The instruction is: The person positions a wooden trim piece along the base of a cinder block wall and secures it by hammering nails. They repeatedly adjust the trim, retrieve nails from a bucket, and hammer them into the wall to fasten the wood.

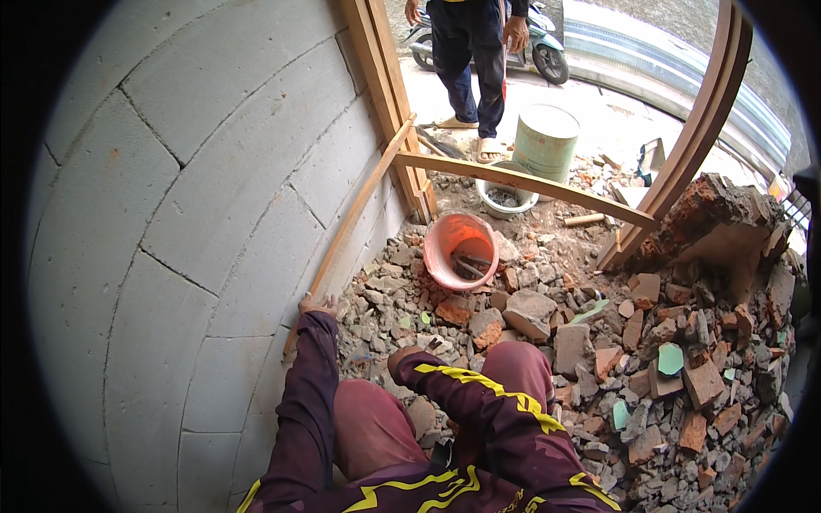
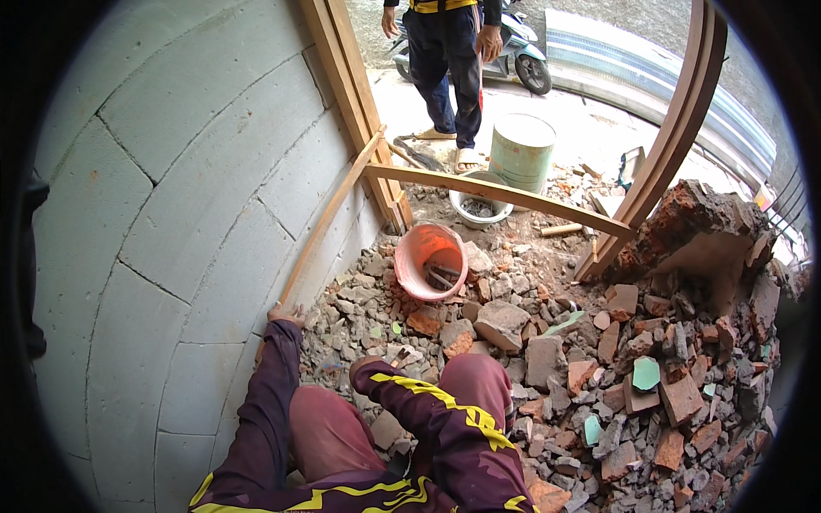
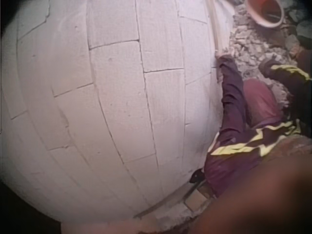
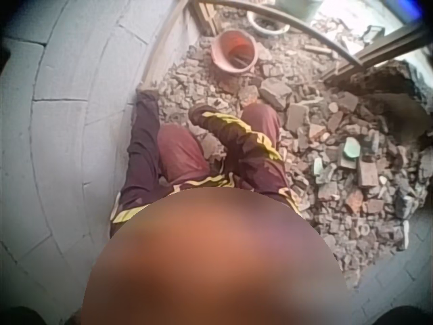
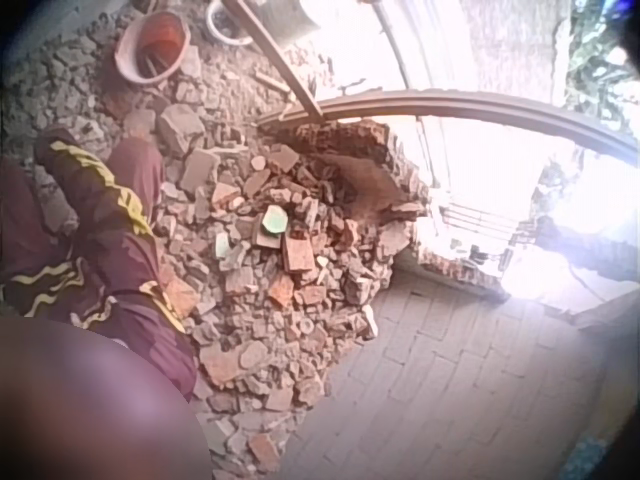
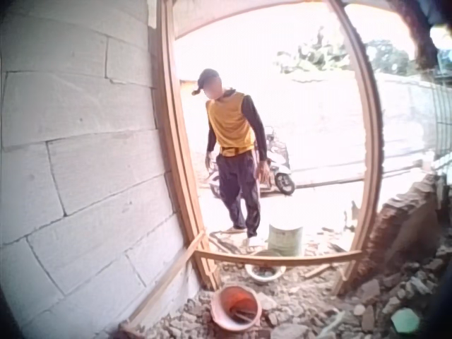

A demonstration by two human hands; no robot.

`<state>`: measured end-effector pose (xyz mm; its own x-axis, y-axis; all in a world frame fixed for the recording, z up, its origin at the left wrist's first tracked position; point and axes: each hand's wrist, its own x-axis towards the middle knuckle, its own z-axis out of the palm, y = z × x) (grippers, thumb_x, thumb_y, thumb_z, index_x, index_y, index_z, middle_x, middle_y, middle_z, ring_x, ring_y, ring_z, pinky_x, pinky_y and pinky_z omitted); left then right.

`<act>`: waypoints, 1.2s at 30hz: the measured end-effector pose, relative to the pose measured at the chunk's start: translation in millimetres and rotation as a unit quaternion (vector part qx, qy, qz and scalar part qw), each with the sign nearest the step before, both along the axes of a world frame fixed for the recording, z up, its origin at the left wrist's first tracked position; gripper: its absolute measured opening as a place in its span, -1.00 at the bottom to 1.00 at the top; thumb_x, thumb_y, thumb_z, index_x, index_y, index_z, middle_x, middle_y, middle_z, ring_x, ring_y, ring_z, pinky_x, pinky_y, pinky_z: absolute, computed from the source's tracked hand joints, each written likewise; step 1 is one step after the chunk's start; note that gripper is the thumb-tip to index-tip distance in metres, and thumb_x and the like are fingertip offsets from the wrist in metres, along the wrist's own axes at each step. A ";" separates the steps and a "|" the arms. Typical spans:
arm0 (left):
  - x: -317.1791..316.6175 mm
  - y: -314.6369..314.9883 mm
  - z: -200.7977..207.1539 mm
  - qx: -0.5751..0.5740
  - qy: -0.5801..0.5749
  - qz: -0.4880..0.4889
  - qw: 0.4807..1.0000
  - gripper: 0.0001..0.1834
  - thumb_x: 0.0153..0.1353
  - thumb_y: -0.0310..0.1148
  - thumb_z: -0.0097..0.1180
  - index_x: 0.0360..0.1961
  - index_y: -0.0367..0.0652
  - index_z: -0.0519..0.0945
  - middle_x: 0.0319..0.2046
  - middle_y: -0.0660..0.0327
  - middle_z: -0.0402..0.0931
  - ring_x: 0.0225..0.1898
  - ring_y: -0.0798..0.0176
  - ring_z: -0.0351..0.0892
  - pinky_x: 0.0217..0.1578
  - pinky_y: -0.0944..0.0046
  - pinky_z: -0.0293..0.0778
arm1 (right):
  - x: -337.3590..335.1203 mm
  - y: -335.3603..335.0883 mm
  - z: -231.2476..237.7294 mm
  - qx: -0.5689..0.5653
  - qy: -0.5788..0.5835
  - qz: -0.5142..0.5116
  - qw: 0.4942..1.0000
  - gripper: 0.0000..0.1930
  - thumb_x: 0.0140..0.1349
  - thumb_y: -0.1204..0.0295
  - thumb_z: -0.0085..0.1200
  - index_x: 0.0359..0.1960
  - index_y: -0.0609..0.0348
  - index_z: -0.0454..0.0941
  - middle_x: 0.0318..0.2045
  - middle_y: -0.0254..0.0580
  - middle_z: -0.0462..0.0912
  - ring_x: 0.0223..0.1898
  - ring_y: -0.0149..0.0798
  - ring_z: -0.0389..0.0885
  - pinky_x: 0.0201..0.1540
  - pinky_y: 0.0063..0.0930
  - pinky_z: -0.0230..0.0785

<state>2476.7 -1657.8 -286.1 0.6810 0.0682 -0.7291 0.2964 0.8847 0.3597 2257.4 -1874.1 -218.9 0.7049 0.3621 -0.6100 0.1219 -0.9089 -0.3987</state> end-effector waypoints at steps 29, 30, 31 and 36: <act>-3.4 -27.7 -15.3 -0.004 -0.052 0.068 0.996 -0.45 0.43 -0.06 -0.12 0.40 0.30 0.09 0.46 0.07 -0.09 0.47 0.12 -0.09 0.32 -0.04 0.14 | 2.8 5.5 -8.5 -0.096 -0.021 0.047 0.994 -0.56 0.12 0.18 0.13 -0.07 0.25 0.61 0.00 0.13 0.62 0.10 0.02 0.58 0.14 -0.19 0.43; -0.6 -28.0 -22.4 -0.004 -0.053 0.064 0.997 -0.44 0.43 -0.06 -0.12 0.40 0.28 0.08 0.46 0.08 -0.09 0.47 0.11 -0.08 0.33 -0.03 0.14 | 2.8 5.4 -10.3 -0.095 -0.025 0.060 0.993 -0.57 0.14 0.16 0.11 -0.09 0.25 0.60 -0.01 0.14 0.62 0.09 0.05 0.58 0.13 -0.15 0.42; 3.9 -27.2 -31.1 -0.005 -0.059 0.053 0.997 -0.43 0.43 -0.06 -0.13 0.41 0.27 0.07 0.46 0.09 -0.09 0.47 0.10 -0.07 0.34 -0.02 0.14 | 3.0 4.7 -12.3 -0.093 -0.029 0.072 0.993 -0.58 0.15 0.14 0.09 -0.11 0.24 0.59 -0.02 0.15 0.62 0.08 0.08 0.57 0.12 -0.11 0.42; 33.6 -19.2 -91.7 0.229 -0.073 -0.103 0.965 -0.43 0.43 -0.12 -0.11 0.41 0.18 0.09 0.44 0.09 -0.05 0.44 0.10 -0.01 0.33 -0.02 0.15 | 4.5 1.9 -20.5 -0.099 -0.038 0.081 0.991 -0.62 0.19 0.13 0.05 -0.14 0.17 0.60 -0.05 0.15 0.62 0.07 0.12 0.57 0.11 -0.07 0.41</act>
<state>2510.3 -1677.0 -377.9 0.8083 0.2138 -0.5486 0.3643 0.5505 0.7512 2262.0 -1872.2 -239.4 0.6940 0.3532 -0.6273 0.2958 -0.9343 -0.1988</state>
